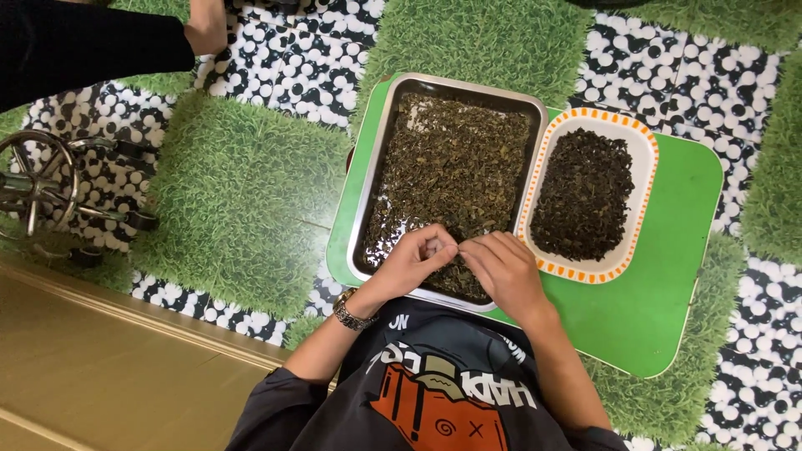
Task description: Sorting dried tea leaves by hand to separate different grades or remove stems.
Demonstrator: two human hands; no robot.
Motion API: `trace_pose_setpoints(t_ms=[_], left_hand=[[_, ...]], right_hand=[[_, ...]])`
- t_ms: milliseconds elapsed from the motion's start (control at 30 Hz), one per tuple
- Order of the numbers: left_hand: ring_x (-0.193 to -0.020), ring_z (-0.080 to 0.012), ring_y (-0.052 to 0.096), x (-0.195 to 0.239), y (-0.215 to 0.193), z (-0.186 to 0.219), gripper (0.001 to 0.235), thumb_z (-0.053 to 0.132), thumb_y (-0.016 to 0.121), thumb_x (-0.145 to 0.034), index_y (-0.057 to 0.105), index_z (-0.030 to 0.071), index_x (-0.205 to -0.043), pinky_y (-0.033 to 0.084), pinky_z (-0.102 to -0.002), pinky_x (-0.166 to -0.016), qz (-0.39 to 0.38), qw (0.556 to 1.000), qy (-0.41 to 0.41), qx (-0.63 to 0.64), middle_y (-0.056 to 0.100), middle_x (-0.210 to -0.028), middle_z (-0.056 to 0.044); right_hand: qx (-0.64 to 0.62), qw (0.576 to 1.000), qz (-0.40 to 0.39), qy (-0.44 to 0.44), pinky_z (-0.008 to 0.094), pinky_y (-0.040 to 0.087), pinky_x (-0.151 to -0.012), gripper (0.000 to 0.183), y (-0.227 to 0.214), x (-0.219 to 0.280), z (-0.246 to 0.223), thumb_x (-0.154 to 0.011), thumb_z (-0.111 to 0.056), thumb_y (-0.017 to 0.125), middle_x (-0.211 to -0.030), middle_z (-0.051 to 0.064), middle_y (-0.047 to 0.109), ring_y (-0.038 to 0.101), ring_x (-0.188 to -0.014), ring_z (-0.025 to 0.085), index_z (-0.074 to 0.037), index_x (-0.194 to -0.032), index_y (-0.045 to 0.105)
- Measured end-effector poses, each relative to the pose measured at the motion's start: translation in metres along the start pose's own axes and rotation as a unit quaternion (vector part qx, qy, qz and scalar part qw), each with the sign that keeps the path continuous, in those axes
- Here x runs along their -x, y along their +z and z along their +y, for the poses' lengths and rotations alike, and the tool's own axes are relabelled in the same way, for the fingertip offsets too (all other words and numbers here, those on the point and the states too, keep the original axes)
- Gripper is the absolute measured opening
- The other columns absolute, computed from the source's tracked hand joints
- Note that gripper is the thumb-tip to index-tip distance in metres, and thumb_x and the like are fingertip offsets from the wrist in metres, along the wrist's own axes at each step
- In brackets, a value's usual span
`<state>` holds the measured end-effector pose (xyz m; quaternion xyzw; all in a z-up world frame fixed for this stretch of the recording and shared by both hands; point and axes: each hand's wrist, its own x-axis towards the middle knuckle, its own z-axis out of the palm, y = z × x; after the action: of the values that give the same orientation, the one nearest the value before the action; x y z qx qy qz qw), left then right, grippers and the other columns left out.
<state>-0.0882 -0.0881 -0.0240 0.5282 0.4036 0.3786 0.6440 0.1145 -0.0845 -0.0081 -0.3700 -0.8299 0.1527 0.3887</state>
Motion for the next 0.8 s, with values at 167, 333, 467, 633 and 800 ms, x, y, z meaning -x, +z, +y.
trace_pose_setpoints(t_ms=[167,333,467,633,800], left_hand=[[-0.058,-0.0087,0.05,0.0,0.0,0.003,0.007,0.008,0.065,-0.099,0.069,0.003,-0.096,0.042,-0.023,-0.055,0.013,0.997,0.036,-0.068,0.057,-0.066,-0.004],[-0.066,-0.0237,0.062,0.002,0.006,0.024,0.006,0.006,0.064,-0.098,0.069,0.003,-0.097,0.05,-0.034,-0.062,0.021,0.971,0.105,-0.212,0.059,-0.075,-0.01],[-0.073,-0.0251,0.066,0.006,0.012,0.031,0.008,0.003,0.062,-0.1,0.07,-0.001,-0.101,0.055,-0.03,-0.067,0.013,0.949,0.145,-0.281,0.063,-0.081,-0.012],[-0.079,-0.0277,0.07,0.004,0.015,0.023,0.007,0.003,0.064,-0.1,0.069,-0.002,-0.103,0.058,-0.031,-0.07,0.018,0.927,0.197,-0.318,0.063,-0.084,-0.011],[-0.081,-0.0277,0.07,0.0,0.014,0.024,0.007,0.007,0.065,-0.1,0.068,0.001,-0.102,0.059,-0.033,-0.069,0.024,0.908,0.228,-0.351,0.063,-0.085,-0.01]], right_hand=[[-0.068,0.994,-0.014,0.081,0.037,0.055,-0.066,0.008,-0.006,0.008,0.005,-0.093,-0.008,0.075,-0.08,0.006,0.068,0.067,-0.072,0.026,-0.007,-0.101,0.072],[-0.097,0.985,-0.027,0.141,0.038,0.055,-0.067,0.01,-0.008,0.011,0.002,-0.093,-0.01,0.076,-0.079,0.008,0.069,0.067,-0.072,0.026,-0.005,-0.099,0.07],[-0.103,0.977,-0.03,0.183,0.036,0.054,-0.066,0.009,-0.006,0.017,0.005,-0.093,-0.008,0.076,-0.077,0.006,0.068,0.066,-0.071,0.023,-0.007,-0.099,0.07],[-0.117,0.971,-0.057,0.201,0.037,0.053,-0.065,0.007,-0.013,0.018,0.002,-0.092,-0.006,0.075,-0.076,0.007,0.069,0.066,-0.07,0.024,-0.006,-0.098,0.073],[-0.1,0.975,-0.057,0.193,0.036,0.054,-0.069,0.006,-0.015,0.021,0.006,-0.092,-0.006,0.074,-0.079,0.006,0.071,0.066,-0.07,0.023,-0.008,-0.097,0.075]])
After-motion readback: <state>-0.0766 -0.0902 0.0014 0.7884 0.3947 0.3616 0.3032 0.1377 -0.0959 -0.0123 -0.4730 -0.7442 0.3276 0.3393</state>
